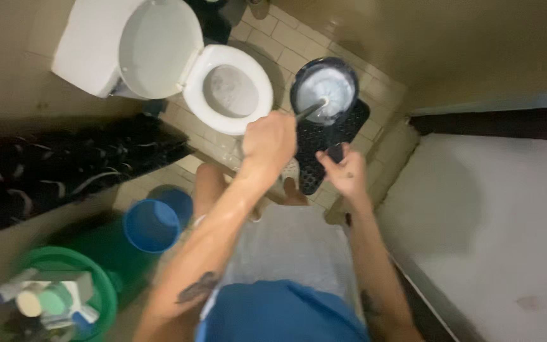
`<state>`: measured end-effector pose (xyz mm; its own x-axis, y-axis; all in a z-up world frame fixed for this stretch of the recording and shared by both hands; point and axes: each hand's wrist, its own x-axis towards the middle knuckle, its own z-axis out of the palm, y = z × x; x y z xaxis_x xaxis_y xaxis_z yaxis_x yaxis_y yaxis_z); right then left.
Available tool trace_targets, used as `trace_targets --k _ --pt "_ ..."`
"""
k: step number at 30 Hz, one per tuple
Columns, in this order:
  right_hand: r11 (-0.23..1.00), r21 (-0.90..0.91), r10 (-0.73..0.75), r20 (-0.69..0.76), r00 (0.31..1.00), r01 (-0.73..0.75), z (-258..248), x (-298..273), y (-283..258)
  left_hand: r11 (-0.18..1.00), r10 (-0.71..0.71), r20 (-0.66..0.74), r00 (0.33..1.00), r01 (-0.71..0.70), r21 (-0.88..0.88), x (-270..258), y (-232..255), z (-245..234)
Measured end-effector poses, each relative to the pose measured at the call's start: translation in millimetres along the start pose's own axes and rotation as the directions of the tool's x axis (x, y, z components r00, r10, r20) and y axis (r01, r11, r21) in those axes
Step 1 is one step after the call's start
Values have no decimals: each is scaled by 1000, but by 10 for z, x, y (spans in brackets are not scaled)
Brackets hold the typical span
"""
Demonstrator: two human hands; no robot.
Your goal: The person cleans a toilet by scrubbing the interior of the bowl with a brush and wiping the exterior surfaces of the seat and lid with a separate brush dipped in soapy water.
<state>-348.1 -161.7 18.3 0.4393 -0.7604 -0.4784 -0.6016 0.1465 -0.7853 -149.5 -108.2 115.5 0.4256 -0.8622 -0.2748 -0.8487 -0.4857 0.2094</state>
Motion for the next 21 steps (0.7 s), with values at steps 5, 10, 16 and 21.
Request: trace_targets --k 5,10,16,21 --pt "996 -8 91 4 996 -91 13 -184 247 995 -72 146 987 60 82 -92 -113 62" --pt "998 -51 28 -37 999 -29 213 -200 616 988 36 116 993 -53 148 -274 -155 560" --pt "997 50 63 -30 998 -61 551 -139 1072 863 -61 145 988 126 -490 -402 -875 1245" --pt "969 -126 -224 -84 971 213 1083 -33 1540 417 -170 567 806 580 -700 -818 -1469 1775"
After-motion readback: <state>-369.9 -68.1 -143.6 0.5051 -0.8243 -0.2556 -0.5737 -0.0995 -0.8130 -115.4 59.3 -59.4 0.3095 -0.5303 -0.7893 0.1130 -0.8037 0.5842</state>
